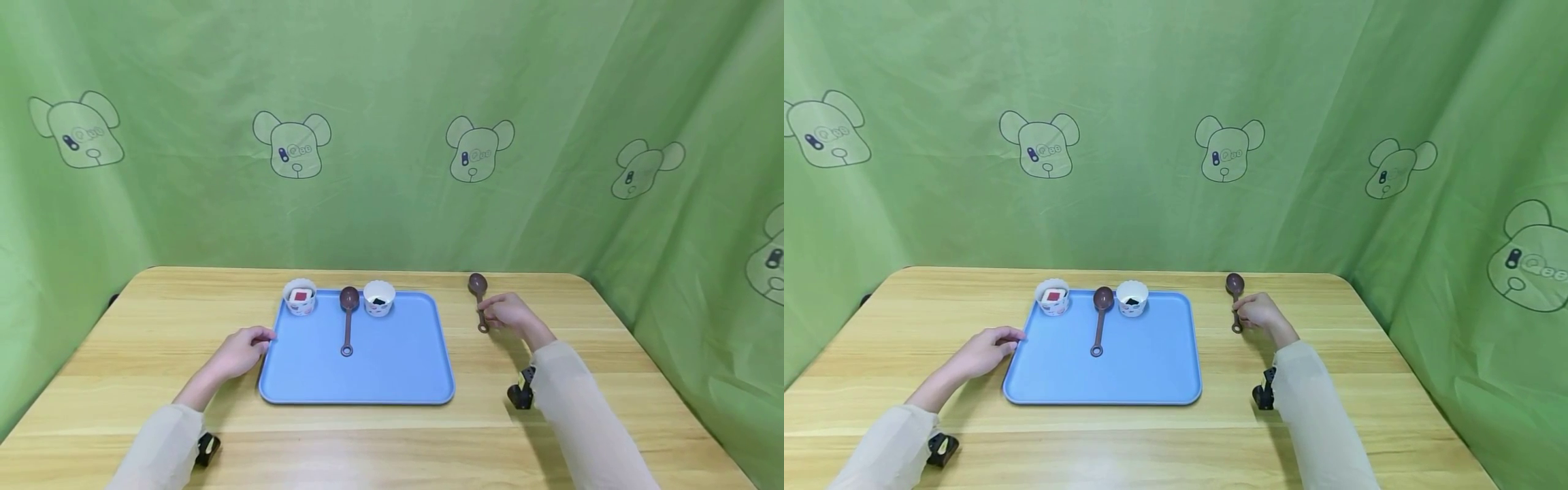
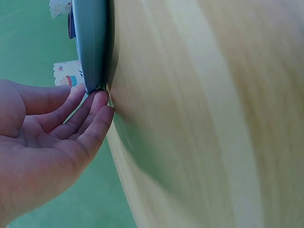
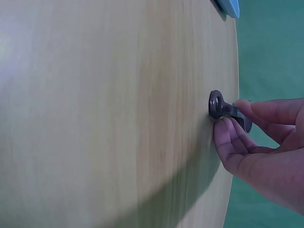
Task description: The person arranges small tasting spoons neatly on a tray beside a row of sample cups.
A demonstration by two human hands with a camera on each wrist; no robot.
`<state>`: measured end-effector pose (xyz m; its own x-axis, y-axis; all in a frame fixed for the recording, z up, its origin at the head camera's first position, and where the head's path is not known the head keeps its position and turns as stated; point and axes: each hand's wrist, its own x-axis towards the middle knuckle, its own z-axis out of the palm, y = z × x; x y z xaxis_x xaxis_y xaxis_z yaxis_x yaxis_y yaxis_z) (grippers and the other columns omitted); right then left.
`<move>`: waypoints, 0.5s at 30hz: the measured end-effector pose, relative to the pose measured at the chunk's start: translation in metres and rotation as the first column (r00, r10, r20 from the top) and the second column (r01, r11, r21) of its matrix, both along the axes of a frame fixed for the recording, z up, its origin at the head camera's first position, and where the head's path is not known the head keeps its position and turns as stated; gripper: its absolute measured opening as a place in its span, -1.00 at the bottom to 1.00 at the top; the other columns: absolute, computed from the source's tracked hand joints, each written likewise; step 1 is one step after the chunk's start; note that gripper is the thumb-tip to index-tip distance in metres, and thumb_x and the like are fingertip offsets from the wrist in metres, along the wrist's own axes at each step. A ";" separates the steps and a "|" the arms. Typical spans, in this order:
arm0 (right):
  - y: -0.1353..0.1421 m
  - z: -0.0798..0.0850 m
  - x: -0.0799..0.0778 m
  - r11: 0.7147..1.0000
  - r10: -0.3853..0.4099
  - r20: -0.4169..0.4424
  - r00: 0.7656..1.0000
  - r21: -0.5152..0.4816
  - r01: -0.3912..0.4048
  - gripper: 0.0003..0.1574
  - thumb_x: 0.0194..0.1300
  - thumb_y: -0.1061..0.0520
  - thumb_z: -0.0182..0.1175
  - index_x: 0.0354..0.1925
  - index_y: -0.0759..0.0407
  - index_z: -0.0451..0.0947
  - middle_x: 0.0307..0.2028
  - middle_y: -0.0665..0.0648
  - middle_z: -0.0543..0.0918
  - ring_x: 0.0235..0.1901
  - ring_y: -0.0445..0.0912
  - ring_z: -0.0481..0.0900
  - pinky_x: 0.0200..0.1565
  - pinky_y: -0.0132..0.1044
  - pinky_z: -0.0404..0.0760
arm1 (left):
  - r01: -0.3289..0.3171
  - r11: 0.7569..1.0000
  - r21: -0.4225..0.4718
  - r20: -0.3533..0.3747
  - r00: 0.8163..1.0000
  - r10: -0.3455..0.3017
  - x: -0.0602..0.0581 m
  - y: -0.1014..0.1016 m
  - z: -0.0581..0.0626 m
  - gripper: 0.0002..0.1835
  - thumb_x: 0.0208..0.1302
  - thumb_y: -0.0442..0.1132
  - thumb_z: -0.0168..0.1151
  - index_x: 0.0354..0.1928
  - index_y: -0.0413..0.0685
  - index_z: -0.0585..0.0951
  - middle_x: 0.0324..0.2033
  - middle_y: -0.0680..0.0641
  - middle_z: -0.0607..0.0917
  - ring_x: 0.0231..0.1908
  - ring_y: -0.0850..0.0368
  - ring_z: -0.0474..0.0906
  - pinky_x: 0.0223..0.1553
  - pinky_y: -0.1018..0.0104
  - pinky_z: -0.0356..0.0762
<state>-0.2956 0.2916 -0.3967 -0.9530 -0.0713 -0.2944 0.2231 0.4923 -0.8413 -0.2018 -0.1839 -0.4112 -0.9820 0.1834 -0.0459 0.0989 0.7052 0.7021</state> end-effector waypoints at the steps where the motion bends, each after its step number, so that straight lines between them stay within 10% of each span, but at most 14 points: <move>1: 0.000 0.000 0.000 1.000 0.001 0.001 1.000 0.001 -0.001 -0.51 0.12 0.49 -0.13 0.07 0.61 0.31 -0.22 0.32 0.49 -0.51 -0.17 0.42 -0.45 -0.42 0.48 | 0.001 1.000 0.000 -0.001 1.000 -0.001 0.000 0.000 0.000 -0.74 0.27 -0.45 -0.06 -0.06 -0.42 0.51 -0.09 -0.38 0.55 -0.06 -0.22 0.45 -0.05 -0.04 0.43; 15: -0.002 -0.005 -0.002 1.000 -0.008 -0.013 1.000 0.027 0.009 -0.54 0.12 0.49 -0.15 0.02 0.64 0.34 -0.07 0.48 0.45 -0.41 -0.12 0.48 -0.35 -0.36 0.54 | 0.000 1.000 -0.001 0.003 1.000 0.000 0.001 0.000 0.001 -0.74 0.26 -0.45 -0.05 -0.06 -0.41 0.51 -0.10 -0.37 0.55 -0.07 -0.22 0.46 -0.05 -0.03 0.44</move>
